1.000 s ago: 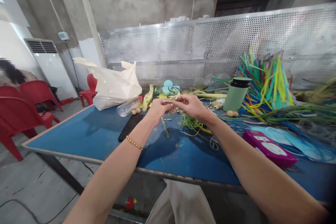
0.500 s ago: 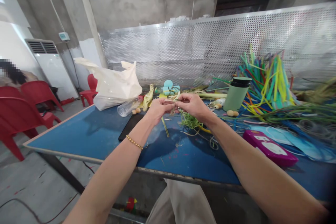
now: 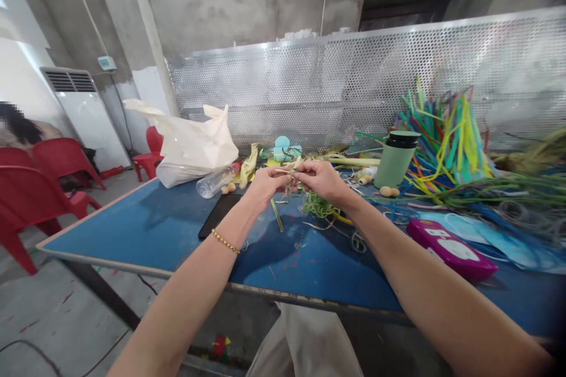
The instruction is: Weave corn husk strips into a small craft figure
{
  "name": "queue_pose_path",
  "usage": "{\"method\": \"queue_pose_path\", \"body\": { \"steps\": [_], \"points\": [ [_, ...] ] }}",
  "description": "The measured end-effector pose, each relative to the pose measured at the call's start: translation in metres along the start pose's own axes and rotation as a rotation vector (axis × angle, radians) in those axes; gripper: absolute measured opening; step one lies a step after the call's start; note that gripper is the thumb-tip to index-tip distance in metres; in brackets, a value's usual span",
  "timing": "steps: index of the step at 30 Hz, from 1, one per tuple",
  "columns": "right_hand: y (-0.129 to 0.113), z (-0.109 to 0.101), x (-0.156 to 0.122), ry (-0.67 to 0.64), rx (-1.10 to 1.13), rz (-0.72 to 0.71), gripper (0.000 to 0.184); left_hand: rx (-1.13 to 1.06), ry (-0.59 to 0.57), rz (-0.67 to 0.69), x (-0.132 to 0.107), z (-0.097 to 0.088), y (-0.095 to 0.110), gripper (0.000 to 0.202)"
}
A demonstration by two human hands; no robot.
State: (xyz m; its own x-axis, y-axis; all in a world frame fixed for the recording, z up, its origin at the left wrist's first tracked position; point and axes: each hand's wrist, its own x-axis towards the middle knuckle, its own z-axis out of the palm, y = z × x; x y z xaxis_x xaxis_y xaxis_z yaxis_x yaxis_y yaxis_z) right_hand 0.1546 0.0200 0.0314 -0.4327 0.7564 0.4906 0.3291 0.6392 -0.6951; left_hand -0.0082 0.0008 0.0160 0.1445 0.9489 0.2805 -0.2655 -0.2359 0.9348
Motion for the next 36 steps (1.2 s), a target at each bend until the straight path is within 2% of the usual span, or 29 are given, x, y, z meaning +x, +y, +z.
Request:
{"method": "queue_pose_path", "body": {
  "steps": [2, 6, 8, 10, 13, 17, 20, 24, 26, 30, 34, 36],
  "points": [
    [0.002, -0.001, 0.001, 0.017, 0.048, 0.029, 0.023, 0.043, 0.039, 0.054, 0.001, -0.001, 0.0, 0.021],
    [0.002, -0.007, 0.001, 0.249, -0.078, 0.064, 0.02, 0.324, 0.216, 0.267, 0.0, -0.001, 0.002, 0.013],
    [-0.002, -0.009, -0.001, 0.232, -0.037, 0.141, 0.02, 0.491, 0.272, 0.394, -0.002, 0.0, 0.004, 0.01],
    [-0.006, -0.009, -0.003, 0.158, 0.102, 0.198, 0.025, 0.601, 0.286, 0.486, -0.005, 0.002, 0.004, 0.009],
    [-0.01, -0.006, -0.005, 0.14, 0.254, 0.211, 0.031, 0.665, 0.259, 0.538, -0.008, 0.006, 0.0, 0.009],
    [-0.009, -0.001, -0.004, 0.198, 0.231, 0.221, 0.035, 0.583, 0.186, 0.49, -0.006, 0.01, -0.006, 0.01],
    [-0.008, 0.001, -0.004, 0.193, 0.207, 0.223, 0.033, 0.371, 0.147, 0.349, -0.002, 0.009, -0.007, 0.013],
    [-0.009, -0.004, -0.006, 0.053, 0.178, 0.195, 0.03, 0.146, 0.062, 0.123, 0.002, 0.002, -0.008, 0.025],
    [-0.008, -0.01, -0.006, -0.007, 0.172, 0.194, 0.026, 0.089, 0.013, 0.058, 0.003, -0.001, -0.008, 0.029],
    [-0.004, -0.02, -0.007, 0.011, 0.228, 0.296, 0.02, 0.024, 0.003, 0.06, 0.002, -0.003, -0.008, 0.036],
    [-0.004, -0.022, -0.009, -0.23, 0.263, 0.314, 0.023, 0.024, -0.007, 0.069, 0.001, -0.002, -0.006, 0.032],
    [-0.003, -0.021, -0.01, -0.211, 0.192, 0.27, 0.017, 0.063, -0.011, 0.074, 0.001, -0.001, -0.007, 0.026]
  ]
}}
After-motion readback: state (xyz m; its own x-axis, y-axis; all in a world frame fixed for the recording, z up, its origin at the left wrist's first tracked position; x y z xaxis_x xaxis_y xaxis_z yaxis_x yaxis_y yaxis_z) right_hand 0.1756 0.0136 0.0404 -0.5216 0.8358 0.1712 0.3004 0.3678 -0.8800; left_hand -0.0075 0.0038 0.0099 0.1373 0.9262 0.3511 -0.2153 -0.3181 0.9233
